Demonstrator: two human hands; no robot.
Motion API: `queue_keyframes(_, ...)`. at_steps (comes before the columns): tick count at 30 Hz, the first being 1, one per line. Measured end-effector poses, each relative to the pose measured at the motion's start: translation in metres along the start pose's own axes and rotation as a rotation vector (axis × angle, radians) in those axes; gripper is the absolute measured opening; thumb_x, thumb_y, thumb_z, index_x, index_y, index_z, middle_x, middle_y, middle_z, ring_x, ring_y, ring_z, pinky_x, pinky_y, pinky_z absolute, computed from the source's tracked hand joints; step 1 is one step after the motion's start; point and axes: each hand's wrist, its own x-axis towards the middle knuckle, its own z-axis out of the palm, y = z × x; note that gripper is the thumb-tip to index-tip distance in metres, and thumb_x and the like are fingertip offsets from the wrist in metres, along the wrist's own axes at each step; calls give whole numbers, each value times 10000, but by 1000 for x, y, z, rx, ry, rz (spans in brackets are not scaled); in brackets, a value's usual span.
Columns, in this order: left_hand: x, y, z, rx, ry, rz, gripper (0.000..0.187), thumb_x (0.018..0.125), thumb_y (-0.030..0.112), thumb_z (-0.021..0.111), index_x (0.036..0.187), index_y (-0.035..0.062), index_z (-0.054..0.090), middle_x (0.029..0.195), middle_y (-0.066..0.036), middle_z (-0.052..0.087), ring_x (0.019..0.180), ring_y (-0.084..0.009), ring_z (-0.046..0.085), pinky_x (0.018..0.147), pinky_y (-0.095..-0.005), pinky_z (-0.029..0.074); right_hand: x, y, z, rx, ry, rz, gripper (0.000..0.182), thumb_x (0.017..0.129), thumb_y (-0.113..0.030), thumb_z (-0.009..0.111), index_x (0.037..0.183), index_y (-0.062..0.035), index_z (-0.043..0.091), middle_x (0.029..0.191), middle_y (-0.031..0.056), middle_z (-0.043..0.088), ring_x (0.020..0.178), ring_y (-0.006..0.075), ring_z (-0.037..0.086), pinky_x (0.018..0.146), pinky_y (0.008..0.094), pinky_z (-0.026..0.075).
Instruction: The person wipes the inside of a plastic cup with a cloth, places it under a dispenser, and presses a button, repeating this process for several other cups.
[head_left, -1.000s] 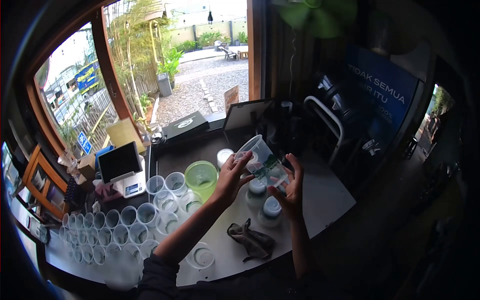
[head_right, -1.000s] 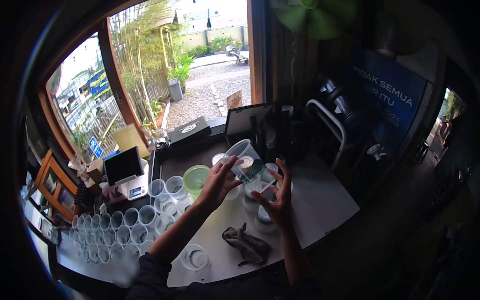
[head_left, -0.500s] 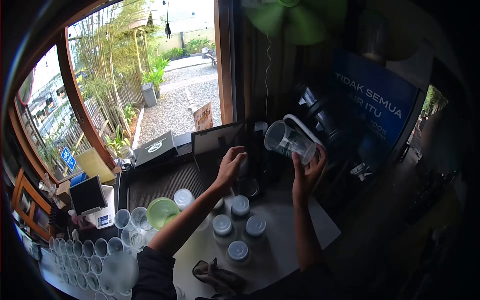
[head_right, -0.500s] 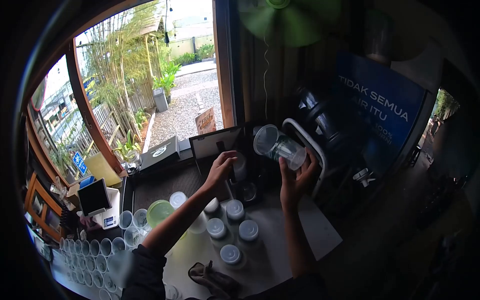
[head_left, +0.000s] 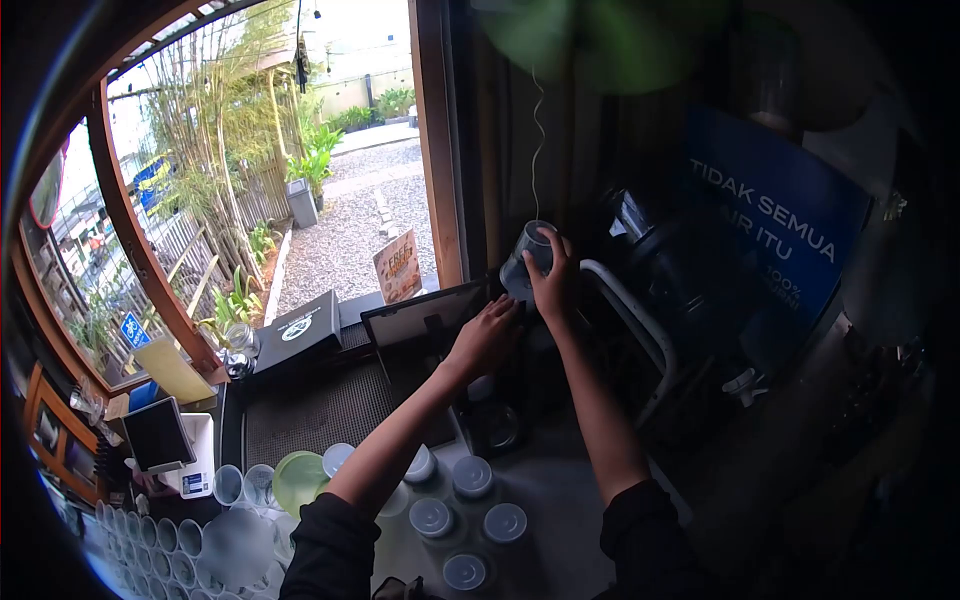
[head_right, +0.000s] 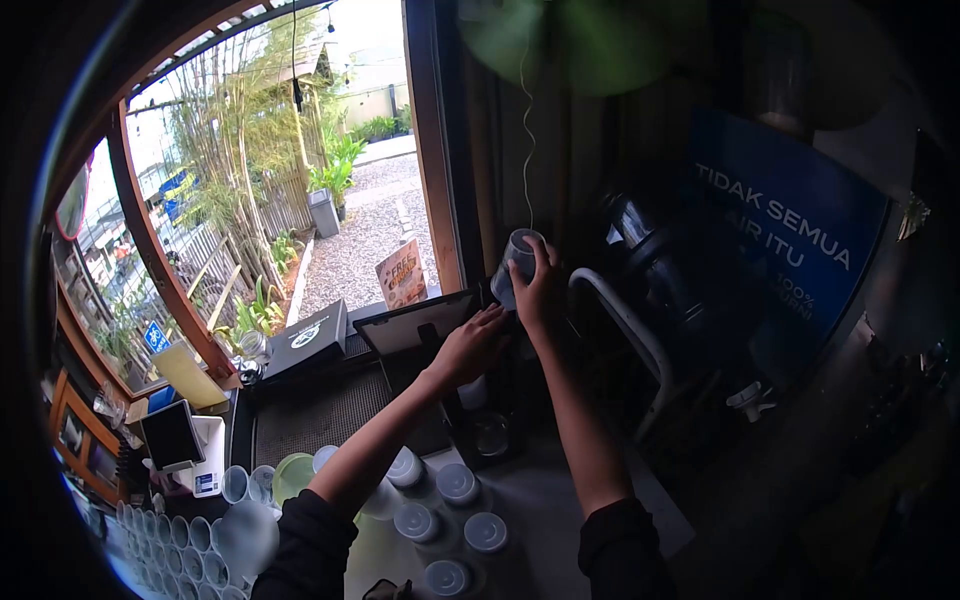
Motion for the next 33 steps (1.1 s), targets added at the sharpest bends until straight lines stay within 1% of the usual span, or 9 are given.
queue_keyframes(7, -5, -1, 8, -16, 80, -7, 530, 853, 236, 620, 1280, -49, 487, 1330, -242, 497, 1285, -362, 443, 1060, -413, 394, -23, 28, 21, -194, -378, 119, 195, 829, -253, 698, 936, -92, 672, 1191, 149, 572, 1090, 349, 559, 902, 445, 462)
queue_keyframes(8, -5, 0, 8, -16, 89, -4, 527, 838, 224, 627, 1263, -59, 493, 1316, -242, 507, 1289, -362, 439, 1064, -412, 391, -25, 32, 30, -146, -158, -3, 240, 894, -257, 627, 819, -35, 676, 1138, 183, 599, 1047, 362, 587, 881, 450, 473)
queue_keyframes(11, -6, 2, 4, -50, 48, -15, 567, 837, 237, 633, 1293, -56, 467, 1336, -244, 489, 1302, -361, 424, 1057, -413, 400, -13, 12, 15, -1, -320, 107, 393, 959, -317, 504, 809, 1, 679, 1001, 229, 654, 947, 390, 632, 855, 464, 490)
queue_keyframes(12, -5, 3, 2, -65, 25, -22, 588, 844, 249, 633, 1316, -50, 450, 1353, -244, 475, 1307, -360, 418, 1052, -413, 405, -14, 2, 9, -388, -492, 128, 528, 990, -397, 387, 780, -20, 692, 861, 238, 668, 853, 409, 648, 801, 469, 514)
queue_keyframes(18, -7, 4, -6, -54, -99, -58, 640, 891, 296, 584, 1380, -55, 368, 1460, -260, 330, 1392, -347, 279, 1142, -407, 278, -12, 2, 12, -367, -690, 136, 492, 983, -360, 395, 855, 9, 694, 918, 245, 664, 915, 402, 640, 825, 491, 500)
queue_keyframes(21, -24, 13, -31, 41, -226, -49, 631, 923, 309, 540, 1394, -61, 342, 1492, -255, 274, 1418, -331, 226, 1169, -402, 215, -24, 10, 5, -220, -612, -2, 426, 983, -318, 391, 1013, -5, 678, 1084, 210, 655, 1041, 379, 610, 970, 451, 435)
queue_keyframes(23, -44, 20, -60, 74, -282, -16, 620, 931, 304, 528, 1393, -65, 343, 1491, -252, 281, 1417, -326, 234, 1167, -400, 220, -37, -5, -5, -77, -365, -40, 334, 960, -244, 464, 1140, -22, 637, 1178, 177, 628, 1125, 351, 571, 1034, 441, 378)
queue_keyframes(28, -127, 52, -144, 200, -378, -15, 572, 960, 346, 503, 1335, -78, 419, 1472, -252, 317, 1405, -323, 266, 1157, -404, 236, -76, -154, -87, 388, -196, 62, 257, 933, -156, 506, 1099, -29, 656, 1096, 148, 668, 1072, 301, 608, 1048, 419, 362)
queue_keyframes(33, -231, 92, -229, -1, -478, -174, 656, 944, 472, 503, 1350, -40, 443, 1468, -240, 333, 1380, -346, 304, 1140, -393, 273, -157, -269, -127, 549, -409, -35, 235, 900, -152, 531, 1057, -42, 667, 1023, 121, 682, 1028, 270, 616, 1022, 409, 365)
